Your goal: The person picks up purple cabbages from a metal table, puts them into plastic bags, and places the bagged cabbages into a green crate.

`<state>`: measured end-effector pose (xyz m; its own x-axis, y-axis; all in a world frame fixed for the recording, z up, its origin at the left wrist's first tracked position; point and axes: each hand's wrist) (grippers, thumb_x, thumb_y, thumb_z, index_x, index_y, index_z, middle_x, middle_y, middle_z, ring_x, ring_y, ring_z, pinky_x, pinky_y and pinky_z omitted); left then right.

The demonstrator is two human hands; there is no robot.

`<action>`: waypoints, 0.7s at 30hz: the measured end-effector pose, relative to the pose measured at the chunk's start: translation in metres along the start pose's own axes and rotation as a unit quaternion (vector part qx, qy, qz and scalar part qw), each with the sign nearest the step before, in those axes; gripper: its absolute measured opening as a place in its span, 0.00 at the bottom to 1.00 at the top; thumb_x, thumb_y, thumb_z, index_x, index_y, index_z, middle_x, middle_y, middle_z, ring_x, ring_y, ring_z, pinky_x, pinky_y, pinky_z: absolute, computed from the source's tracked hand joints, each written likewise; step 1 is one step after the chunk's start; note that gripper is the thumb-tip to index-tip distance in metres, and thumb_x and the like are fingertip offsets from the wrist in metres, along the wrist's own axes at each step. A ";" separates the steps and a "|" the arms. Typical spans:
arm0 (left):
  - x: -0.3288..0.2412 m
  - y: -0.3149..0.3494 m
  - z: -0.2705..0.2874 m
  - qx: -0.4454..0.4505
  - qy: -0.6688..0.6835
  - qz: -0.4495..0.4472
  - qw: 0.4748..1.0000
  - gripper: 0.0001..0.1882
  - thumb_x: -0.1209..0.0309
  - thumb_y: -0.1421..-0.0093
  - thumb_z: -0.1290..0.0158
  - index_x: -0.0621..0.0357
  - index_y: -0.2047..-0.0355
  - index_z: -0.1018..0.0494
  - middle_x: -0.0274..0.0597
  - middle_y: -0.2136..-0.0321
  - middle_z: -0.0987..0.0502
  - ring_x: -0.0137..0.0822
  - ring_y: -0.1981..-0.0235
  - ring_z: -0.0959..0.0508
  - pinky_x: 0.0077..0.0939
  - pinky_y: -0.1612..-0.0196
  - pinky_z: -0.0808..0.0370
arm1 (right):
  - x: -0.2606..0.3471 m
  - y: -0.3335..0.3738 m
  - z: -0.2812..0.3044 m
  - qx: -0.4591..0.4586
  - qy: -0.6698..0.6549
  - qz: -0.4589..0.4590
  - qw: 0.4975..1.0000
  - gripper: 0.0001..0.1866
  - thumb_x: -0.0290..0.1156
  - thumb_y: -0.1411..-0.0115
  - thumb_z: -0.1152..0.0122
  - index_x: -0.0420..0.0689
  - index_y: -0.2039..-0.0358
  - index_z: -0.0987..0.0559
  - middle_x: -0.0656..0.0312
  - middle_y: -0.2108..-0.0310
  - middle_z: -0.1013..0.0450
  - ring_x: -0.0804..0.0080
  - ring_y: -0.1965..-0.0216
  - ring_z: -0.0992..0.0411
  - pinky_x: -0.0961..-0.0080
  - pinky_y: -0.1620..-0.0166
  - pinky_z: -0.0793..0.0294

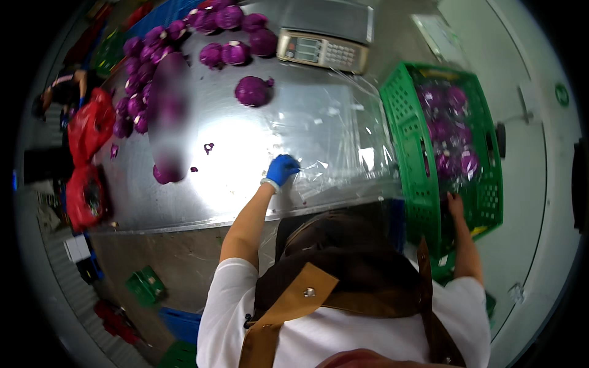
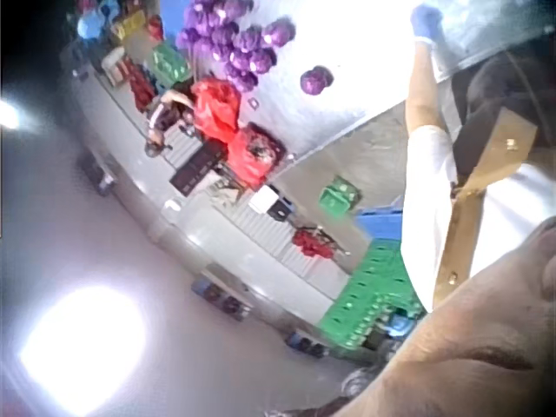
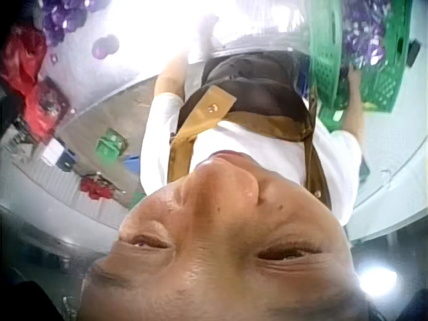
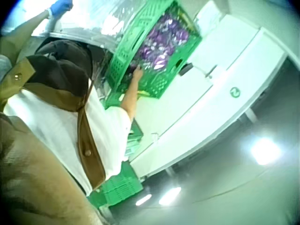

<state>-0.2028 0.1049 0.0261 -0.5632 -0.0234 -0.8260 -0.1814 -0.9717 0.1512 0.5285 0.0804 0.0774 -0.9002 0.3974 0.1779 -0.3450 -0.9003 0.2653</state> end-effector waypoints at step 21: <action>-0.009 0.045 0.118 -0.193 0.021 0.046 0.980 0.09 0.70 0.41 0.45 0.56 0.61 0.27 0.53 0.70 0.22 0.55 0.68 0.22 0.42 0.67 0.25 | 0.647 0.112 -0.064 0.629 -0.182 0.287 0.699 0.25 0.39 0.42 0.35 0.40 0.47 0.26 0.57 0.54 0.24 0.64 0.51 0.27 0.67 0.48 0.28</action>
<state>-0.3013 0.0887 0.1046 -0.5278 -0.1168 -0.8413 0.1920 -0.9813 0.0157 -0.1094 0.2253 0.1617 -0.5882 0.2596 0.7659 0.7585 -0.1513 0.6338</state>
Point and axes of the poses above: each hand's wrist, its own y-axis away from the middle knuckle, its own z-axis out of the back of the hand, x = y × z
